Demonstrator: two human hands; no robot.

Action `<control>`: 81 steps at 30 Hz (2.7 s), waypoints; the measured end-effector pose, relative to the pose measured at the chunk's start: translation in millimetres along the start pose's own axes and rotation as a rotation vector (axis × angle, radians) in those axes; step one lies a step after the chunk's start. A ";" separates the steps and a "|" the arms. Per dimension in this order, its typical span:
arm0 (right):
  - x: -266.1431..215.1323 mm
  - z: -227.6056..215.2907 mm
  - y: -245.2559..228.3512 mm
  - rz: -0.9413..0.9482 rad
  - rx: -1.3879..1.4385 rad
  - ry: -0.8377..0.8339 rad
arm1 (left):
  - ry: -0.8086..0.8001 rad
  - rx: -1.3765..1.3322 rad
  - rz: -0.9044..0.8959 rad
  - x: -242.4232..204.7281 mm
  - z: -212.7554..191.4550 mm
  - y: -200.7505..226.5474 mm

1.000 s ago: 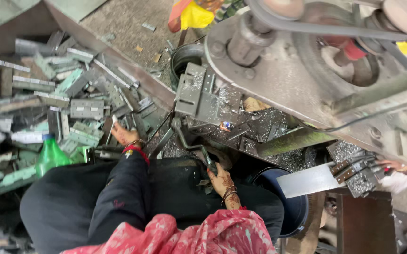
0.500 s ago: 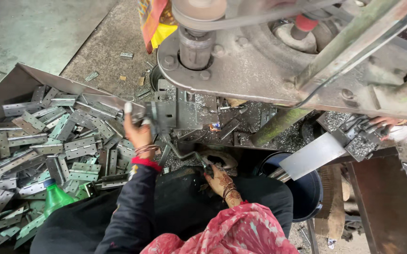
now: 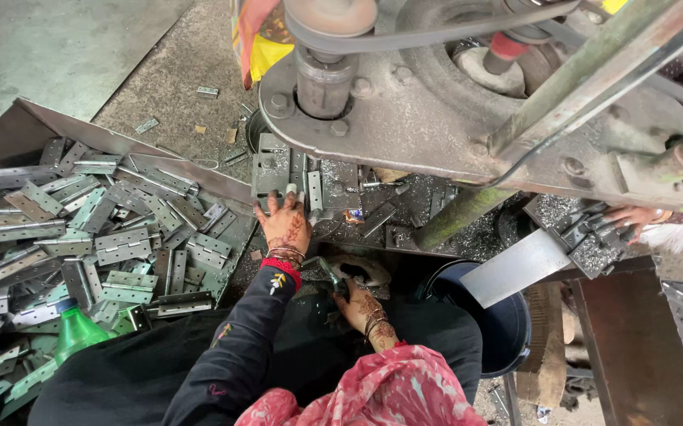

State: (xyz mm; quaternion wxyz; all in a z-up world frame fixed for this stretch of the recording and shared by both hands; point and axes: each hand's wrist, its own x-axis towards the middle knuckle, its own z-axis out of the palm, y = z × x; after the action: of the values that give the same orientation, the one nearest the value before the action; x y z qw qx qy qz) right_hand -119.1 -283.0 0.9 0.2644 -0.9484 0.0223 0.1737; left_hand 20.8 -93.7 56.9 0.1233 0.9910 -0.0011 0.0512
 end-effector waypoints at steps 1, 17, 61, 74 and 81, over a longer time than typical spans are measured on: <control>2.1 -2.3 -0.5 -0.010 0.002 -0.003 | -0.022 0.059 0.015 3.1 -0.5 3.0; -5.5 22.3 11.7 -0.007 0.064 0.112 | 0.026 0.037 0.069 23.0 1.1 -3.3; -2.3 34.5 21.2 0.116 -0.011 0.029 | 0.100 -0.036 0.111 35.5 15.6 -7.4; 4.1 24.8 16.5 0.090 -0.093 0.050 | 0.162 -0.008 0.115 32.0 28.5 -8.9; -4.9 32.8 21.0 0.108 -0.024 0.024 | 0.073 -0.006 0.094 31.0 20.9 -5.5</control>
State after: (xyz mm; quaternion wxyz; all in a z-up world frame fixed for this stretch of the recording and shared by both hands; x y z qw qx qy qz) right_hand -136.9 -284.6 -34.0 0.2428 -0.9509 0.0747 0.1766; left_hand 53.9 -93.1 38.5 0.1237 0.9870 -0.0433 0.0928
